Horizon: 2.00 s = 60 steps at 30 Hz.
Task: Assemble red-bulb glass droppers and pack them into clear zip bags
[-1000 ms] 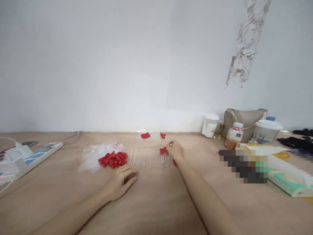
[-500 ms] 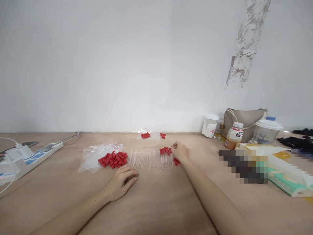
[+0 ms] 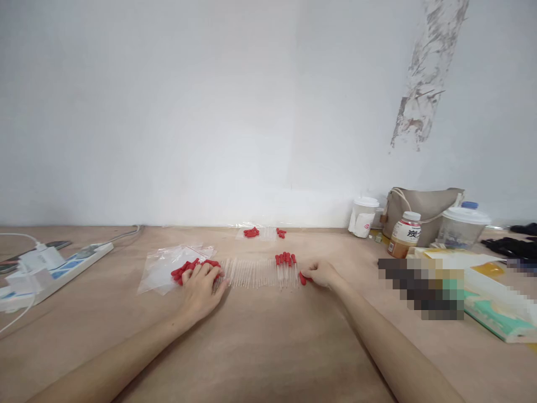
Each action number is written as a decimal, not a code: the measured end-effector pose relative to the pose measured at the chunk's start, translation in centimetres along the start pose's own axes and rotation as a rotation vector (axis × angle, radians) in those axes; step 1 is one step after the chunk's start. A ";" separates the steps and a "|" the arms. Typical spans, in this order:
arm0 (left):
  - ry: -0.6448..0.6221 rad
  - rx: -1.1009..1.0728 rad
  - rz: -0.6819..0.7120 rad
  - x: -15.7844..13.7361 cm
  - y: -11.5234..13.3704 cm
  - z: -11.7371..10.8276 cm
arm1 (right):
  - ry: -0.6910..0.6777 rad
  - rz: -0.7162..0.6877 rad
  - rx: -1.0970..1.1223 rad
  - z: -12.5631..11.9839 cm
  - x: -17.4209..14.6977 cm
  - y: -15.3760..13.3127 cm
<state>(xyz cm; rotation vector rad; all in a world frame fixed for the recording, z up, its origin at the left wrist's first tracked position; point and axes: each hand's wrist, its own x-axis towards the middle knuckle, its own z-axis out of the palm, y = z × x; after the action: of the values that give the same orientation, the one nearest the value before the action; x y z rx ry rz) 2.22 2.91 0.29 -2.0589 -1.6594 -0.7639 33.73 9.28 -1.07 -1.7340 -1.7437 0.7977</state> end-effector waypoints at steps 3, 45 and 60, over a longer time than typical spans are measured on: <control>-0.095 0.091 -0.053 1.9 0.4 0.2 | 0.022 0.043 0.001 0.2 0.4 0.4; -0.004 -0.413 0.490 -1.8 -1.2 0.8 | 0.278 -0.634 0.102 5.6 -3.8 -4.4; -0.041 -0.444 0.517 -1.9 -0.9 0.7 | 0.077 -0.763 0.060 8.8 -7.9 -7.0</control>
<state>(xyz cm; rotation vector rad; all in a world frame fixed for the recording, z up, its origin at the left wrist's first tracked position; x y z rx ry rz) 1.19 2.10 -1.42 -2.6598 -0.9452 -0.9625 22.65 1.15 -1.57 -0.9065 -2.0720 0.4222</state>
